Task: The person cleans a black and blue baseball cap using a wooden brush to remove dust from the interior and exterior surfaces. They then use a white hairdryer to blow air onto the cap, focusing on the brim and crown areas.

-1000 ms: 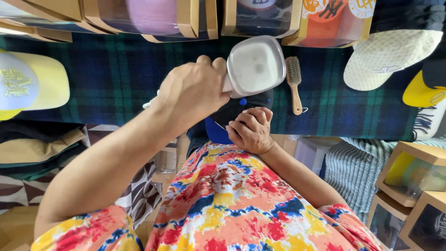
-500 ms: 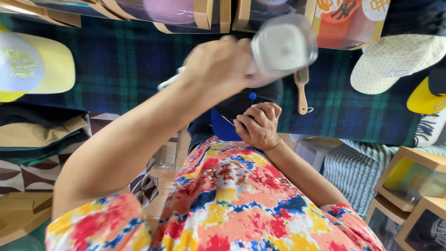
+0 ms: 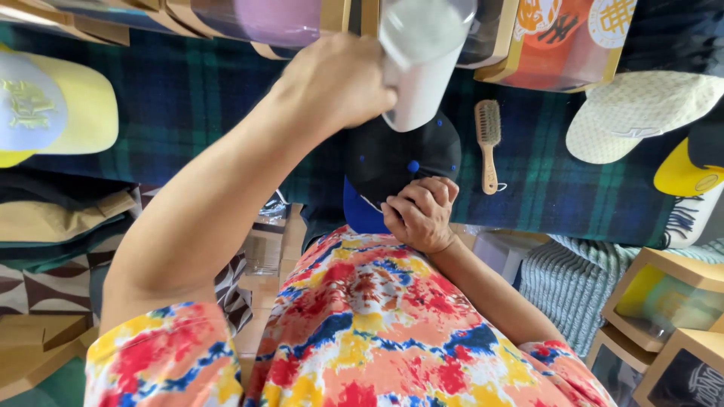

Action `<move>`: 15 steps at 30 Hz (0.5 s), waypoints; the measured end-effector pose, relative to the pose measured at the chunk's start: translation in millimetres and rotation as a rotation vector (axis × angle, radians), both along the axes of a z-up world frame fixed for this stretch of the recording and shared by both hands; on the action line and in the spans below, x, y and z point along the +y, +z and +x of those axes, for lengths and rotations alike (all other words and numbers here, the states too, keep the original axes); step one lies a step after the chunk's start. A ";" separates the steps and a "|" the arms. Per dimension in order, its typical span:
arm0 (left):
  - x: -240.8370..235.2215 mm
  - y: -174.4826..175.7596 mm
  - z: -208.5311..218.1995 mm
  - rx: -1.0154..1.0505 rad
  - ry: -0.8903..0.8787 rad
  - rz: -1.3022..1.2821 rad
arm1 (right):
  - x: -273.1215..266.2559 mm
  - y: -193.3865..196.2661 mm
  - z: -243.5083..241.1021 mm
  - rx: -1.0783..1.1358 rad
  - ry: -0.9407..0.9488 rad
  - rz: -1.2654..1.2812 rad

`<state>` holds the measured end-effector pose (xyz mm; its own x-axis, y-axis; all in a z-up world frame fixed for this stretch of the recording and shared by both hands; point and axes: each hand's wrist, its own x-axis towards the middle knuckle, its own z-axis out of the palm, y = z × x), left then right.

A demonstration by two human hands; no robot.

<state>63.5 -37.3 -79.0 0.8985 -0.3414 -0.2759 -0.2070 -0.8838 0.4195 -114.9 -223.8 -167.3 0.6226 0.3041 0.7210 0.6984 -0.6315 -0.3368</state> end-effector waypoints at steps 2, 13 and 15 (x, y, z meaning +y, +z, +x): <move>-22.0 -43.8 39.3 -0.069 -0.029 0.027 | 0.9 1.4 5.1 -0.010 0.009 0.001; 37.1 32.5 -68.6 -0.107 -0.072 -0.079 | -2.9 -2.5 0.5 0.028 0.011 -0.032; 64.1 22.2 -95.2 -0.309 -0.228 -0.077 | -4.2 2.8 0.4 0.054 0.028 -0.038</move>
<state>-31.7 26.8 -56.8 0.8338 -0.5512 0.0302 -0.5217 -0.7687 0.3700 -114.4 -228.0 -164.5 0.6514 0.3484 0.6740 0.6972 -0.6254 -0.3505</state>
